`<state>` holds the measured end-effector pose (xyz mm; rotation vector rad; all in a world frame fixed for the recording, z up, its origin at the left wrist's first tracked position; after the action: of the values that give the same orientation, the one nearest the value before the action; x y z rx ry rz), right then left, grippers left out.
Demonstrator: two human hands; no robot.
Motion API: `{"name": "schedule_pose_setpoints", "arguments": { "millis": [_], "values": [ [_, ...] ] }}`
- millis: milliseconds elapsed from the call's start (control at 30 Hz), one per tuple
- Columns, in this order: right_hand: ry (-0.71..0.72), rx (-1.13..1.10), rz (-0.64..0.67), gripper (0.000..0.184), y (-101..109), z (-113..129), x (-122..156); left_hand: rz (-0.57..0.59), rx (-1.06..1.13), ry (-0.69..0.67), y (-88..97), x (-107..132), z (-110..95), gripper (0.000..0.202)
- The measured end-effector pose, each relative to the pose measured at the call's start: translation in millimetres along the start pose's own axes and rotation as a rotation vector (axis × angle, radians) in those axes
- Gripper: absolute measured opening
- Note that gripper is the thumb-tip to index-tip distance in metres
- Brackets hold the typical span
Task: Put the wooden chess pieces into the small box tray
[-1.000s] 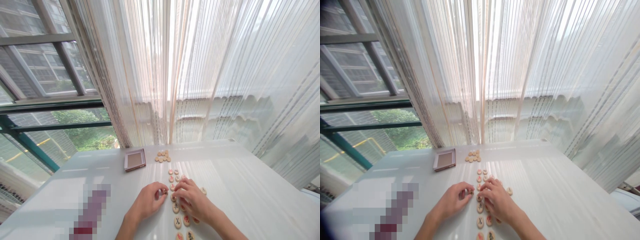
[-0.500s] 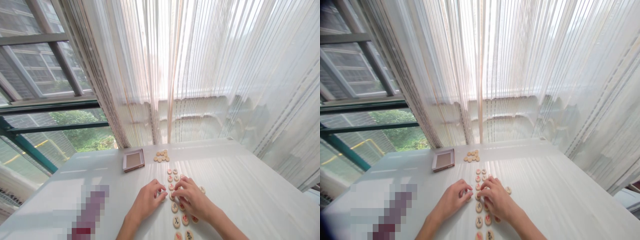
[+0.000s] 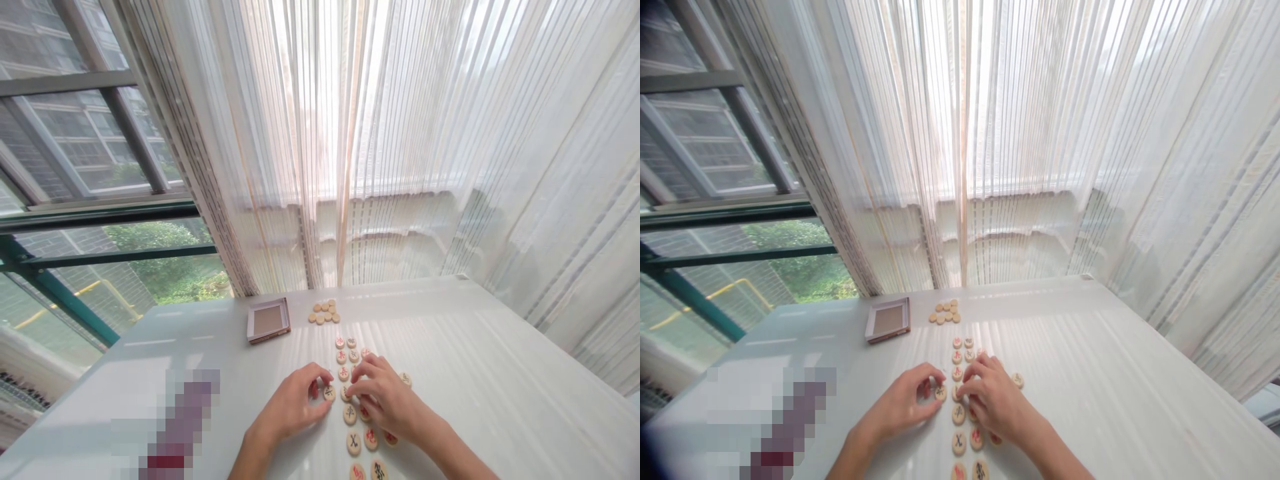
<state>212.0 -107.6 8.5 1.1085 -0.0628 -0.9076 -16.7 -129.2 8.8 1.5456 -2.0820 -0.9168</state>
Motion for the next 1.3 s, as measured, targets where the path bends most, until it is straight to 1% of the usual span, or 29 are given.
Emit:
{"name": "schedule_pose_setpoints", "arguments": {
  "millis": [167,300,367,433,467,533,633,700,833,933,1033,1167,1300],
  "values": [
    [-0.004,-0.012,-0.004,0.039,2.0,1.0,-1.6,-0.012,-0.019,-0.002,-1.6,0.2,1.9,0.027],
    [-0.006,-0.018,-0.007,0.035,0.8,0.4,-1.0,-0.022,-0.022,0.058,-3.1,-0.8,4.8,0.03],
    [-0.005,-0.023,-0.011,0.035,-0.3,-0.9,-0.4,-0.023,-0.046,0.056,-2.8,-0.9,2.4,0.022],
    [-0.006,-0.021,-0.012,0.035,-1.2,-2.5,0.1,-0.018,-0.071,0.014,-1.9,-0.4,-1.6,0.012],
    [-0.007,-0.019,-0.014,0.036,-1.4,-3.1,0.2,-0.015,-0.075,-0.01,-1.5,0.0,-3.4,0.014],
    [-0.006,-0.02,-0.024,0.036,-1.0,-3.9,0.0,-0.009,-0.064,-0.034,-1.0,0.6,-4.7,0.025],
    [-0.002,-0.028,-0.035,0.036,0.0,-3.7,-0.2,-0.019,-0.058,-0.002,-1.7,0.3,-2.3,0.038],
    [-0.006,-0.028,-0.025,0.037,-0.4,-3.5,-0.1,-0.028,-0.067,0.011,-2.5,-0.2,-1.2,0.035],
    [-0.018,-0.031,0.004,0.038,-3.7,-5.0,0.9,-0.017,-0.064,-0.024,-2.1,-0.1,-5.0,0.028],
    [-0.021,-0.029,0.009,0.037,-5.5,-6.9,1.7,-0.012,-0.071,-0.028,-0.9,0.8,-7.1,0.03],
    [-0.016,-0.024,0.002,0.038,-5.6,-7.8,1.9,-0.012,-0.07,0.006,-1.1,1.0,-4.5,0.034],
    [-0.019,-0.012,0.001,0.039,-5.0,-7.2,1.7,-0.009,-0.063,0.007,-3.0,0.3,-1.2,0.031],
    [-0.04,0.004,0.01,0.041,-5.2,-5.9,2.0,-0.012,-0.078,-0.006,-2.4,-0.2,-3.1,0.031]
  ]
}}
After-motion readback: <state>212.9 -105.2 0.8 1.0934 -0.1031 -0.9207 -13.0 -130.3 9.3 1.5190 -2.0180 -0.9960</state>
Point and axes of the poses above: each hand's wrist, its own x-axis away from the middle knuckle, its own y-axis out of the back of the hand, z = x × y, the point moved 2 cm from there along -x, towards the middle knuckle, and after that the axes turned 2 degrees about -x, right-handed, at the moved point
